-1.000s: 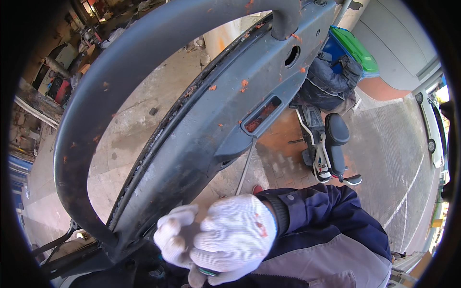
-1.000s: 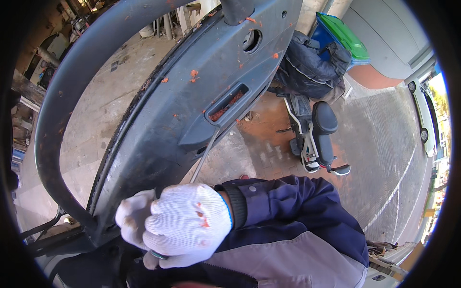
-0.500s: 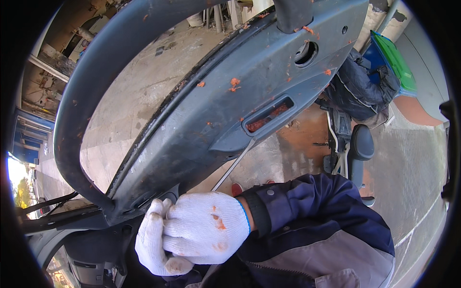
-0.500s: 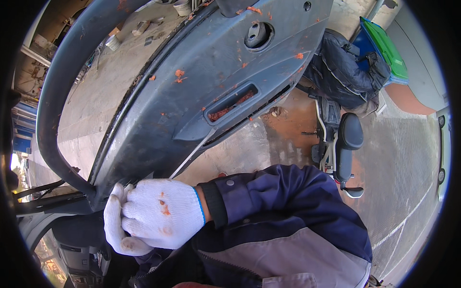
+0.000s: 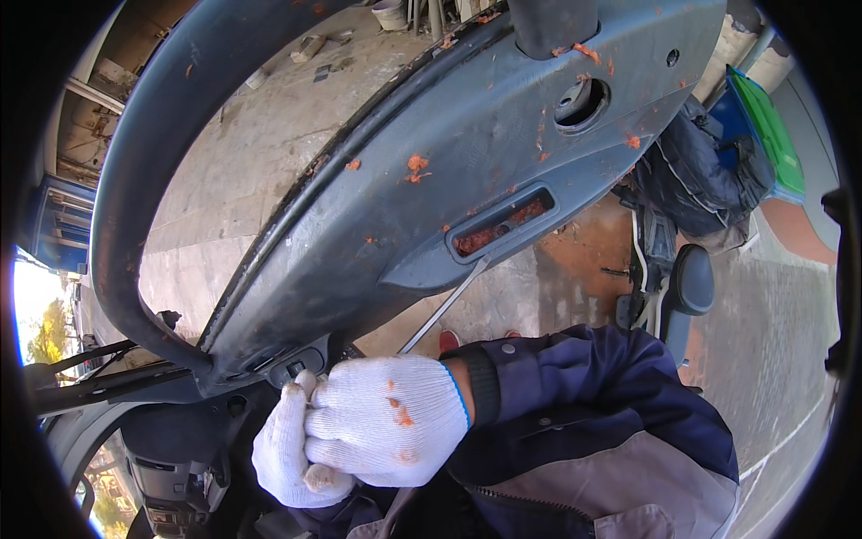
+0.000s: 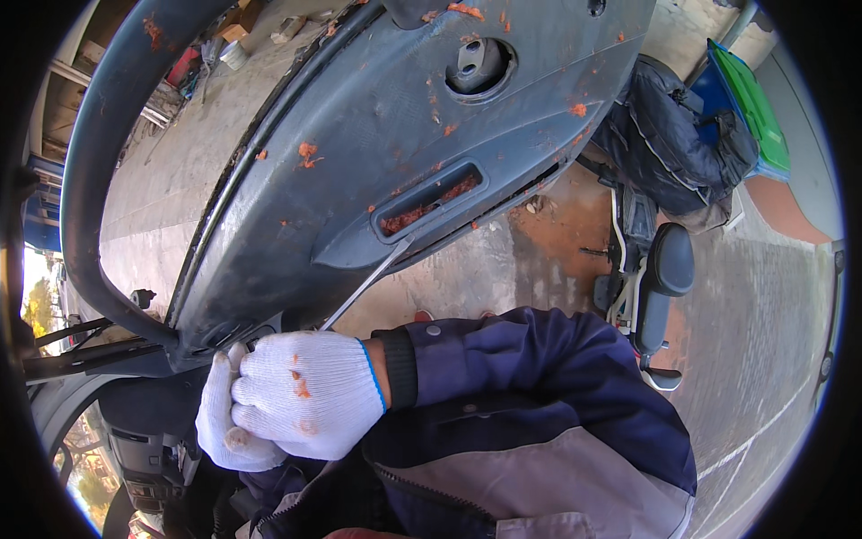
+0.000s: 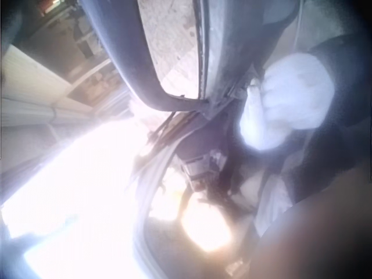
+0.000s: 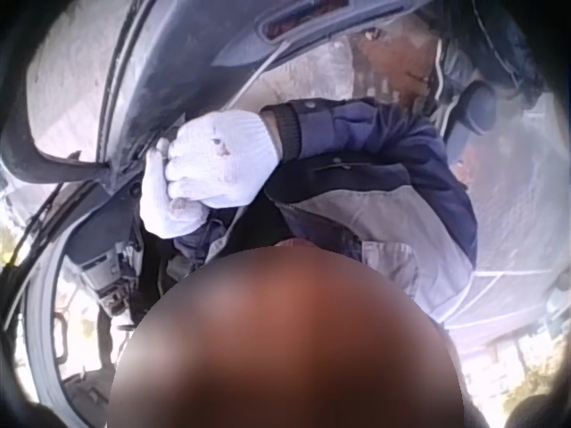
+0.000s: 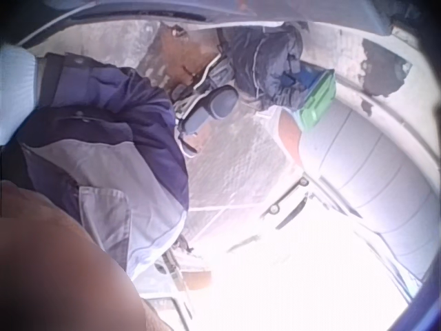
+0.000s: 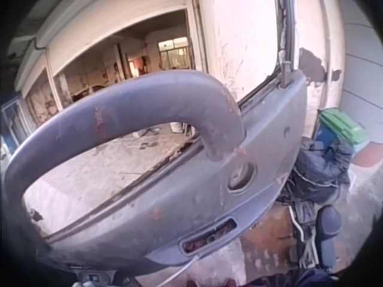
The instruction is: The person removes the interior door panel of a white van using a cordless drill and a screwdriver. They unscrew fasteners, pry the panel away from the door frame, and detach it to expose the internal door structure.
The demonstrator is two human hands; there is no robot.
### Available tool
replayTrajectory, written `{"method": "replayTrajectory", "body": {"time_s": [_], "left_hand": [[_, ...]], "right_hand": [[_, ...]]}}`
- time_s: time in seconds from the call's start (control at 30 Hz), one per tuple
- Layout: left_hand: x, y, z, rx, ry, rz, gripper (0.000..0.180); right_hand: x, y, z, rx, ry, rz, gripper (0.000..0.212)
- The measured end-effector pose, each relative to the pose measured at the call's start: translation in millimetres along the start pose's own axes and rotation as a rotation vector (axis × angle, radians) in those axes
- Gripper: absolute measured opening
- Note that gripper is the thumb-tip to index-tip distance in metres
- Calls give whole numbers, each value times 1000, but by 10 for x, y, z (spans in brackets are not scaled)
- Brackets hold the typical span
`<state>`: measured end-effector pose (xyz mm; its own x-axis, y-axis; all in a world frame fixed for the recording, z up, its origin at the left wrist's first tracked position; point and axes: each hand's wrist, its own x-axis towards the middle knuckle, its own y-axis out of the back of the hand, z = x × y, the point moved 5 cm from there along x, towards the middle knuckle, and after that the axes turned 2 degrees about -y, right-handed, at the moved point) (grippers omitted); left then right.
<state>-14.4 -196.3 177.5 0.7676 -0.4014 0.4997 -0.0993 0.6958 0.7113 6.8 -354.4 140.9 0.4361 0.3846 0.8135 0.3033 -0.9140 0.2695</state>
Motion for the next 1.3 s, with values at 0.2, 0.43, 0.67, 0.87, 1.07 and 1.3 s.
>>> {"method": "replayTrajectory", "body": {"time_s": [0.2,0.43,0.67,0.87,1.07,1.3], "left_hand": [[51,98,-116,-73,132,199,88],[332,208,108,200,205,75,88],[913,369,239,270,31,-84,87],[1030,303,-84,72,101,-107,84],[746,40,-539,-43,-104,-11,88],[176,-280,-961,-263,122,51,95]], "right_hand": [[240,3,8,22,81,218,14],[334,98,109,157,-15,193,15],[486,225,76,144,59,284,31],[448,263,164,-211,35,242,32],[303,41,353,-442,71,136,31],[21,-116,458,-575,135,77,18]]}}
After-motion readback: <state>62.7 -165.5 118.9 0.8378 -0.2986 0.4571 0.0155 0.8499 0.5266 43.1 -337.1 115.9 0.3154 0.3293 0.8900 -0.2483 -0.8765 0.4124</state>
